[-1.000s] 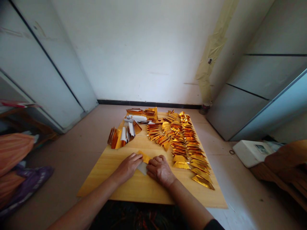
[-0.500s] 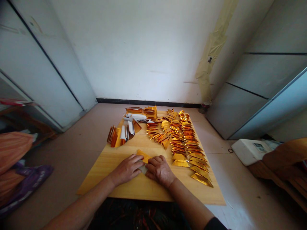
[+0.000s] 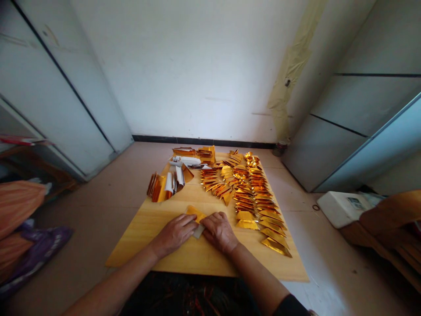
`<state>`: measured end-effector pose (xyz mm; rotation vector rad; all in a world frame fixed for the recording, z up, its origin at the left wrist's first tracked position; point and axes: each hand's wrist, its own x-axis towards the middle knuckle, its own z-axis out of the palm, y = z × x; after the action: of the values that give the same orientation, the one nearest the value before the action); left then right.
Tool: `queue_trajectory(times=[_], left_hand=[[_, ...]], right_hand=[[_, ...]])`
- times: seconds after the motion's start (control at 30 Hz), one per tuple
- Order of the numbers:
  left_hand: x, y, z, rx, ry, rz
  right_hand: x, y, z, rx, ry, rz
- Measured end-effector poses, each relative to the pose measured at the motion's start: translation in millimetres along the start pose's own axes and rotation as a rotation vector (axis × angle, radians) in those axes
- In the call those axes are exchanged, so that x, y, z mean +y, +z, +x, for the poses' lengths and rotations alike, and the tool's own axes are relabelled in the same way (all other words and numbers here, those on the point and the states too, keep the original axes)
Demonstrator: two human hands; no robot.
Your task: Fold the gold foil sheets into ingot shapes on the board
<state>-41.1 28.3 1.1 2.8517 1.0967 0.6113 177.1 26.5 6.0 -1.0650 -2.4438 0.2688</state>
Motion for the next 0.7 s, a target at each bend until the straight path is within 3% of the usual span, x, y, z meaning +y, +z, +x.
queue_trajectory(times=[0.33,0.7], left_hand=[[10.9,-7.8,-2.9,-0.06,-0.108,-0.052],[17.4,8.5,4.0,0.083,-0.333,-0.13]], right_hand=[[-2.5,5.5,5.6,-0.019,0.014,-0.051],[-11.7,15.9,15.2,0.066,0.318,-0.043]])
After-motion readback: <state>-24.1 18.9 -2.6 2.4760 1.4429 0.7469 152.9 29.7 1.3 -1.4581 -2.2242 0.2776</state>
